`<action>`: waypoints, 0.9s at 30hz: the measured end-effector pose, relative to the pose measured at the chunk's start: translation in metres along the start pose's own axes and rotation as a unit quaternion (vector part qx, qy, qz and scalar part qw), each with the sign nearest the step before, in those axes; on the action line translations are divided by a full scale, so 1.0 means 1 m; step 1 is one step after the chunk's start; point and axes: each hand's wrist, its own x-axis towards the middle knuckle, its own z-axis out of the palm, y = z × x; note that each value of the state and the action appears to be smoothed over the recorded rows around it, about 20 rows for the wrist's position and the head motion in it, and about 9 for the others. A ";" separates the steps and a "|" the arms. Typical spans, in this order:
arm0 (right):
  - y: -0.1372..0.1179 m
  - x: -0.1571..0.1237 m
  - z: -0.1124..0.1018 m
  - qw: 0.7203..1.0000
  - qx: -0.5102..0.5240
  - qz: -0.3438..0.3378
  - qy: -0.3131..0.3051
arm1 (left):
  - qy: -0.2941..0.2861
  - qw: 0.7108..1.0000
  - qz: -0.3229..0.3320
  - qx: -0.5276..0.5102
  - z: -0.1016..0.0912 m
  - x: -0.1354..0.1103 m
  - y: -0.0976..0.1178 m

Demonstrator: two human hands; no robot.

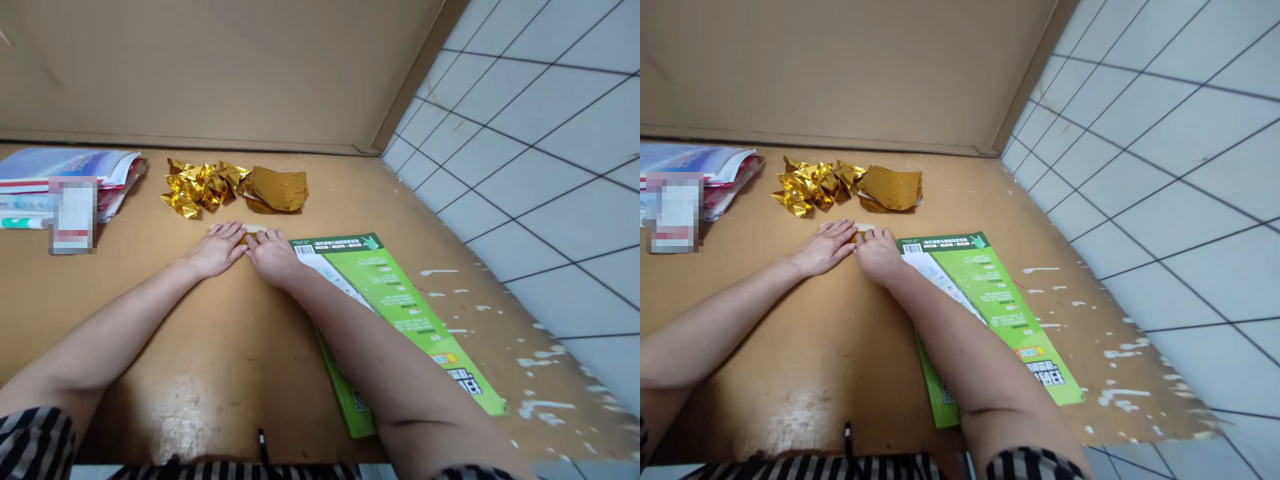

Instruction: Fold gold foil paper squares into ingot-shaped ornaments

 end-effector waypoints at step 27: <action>0.001 0.002 0.011 0.998 0.051 0.012 0.028 | -0.035 0.999 -0.032 0.015 -0.005 -0.003 0.004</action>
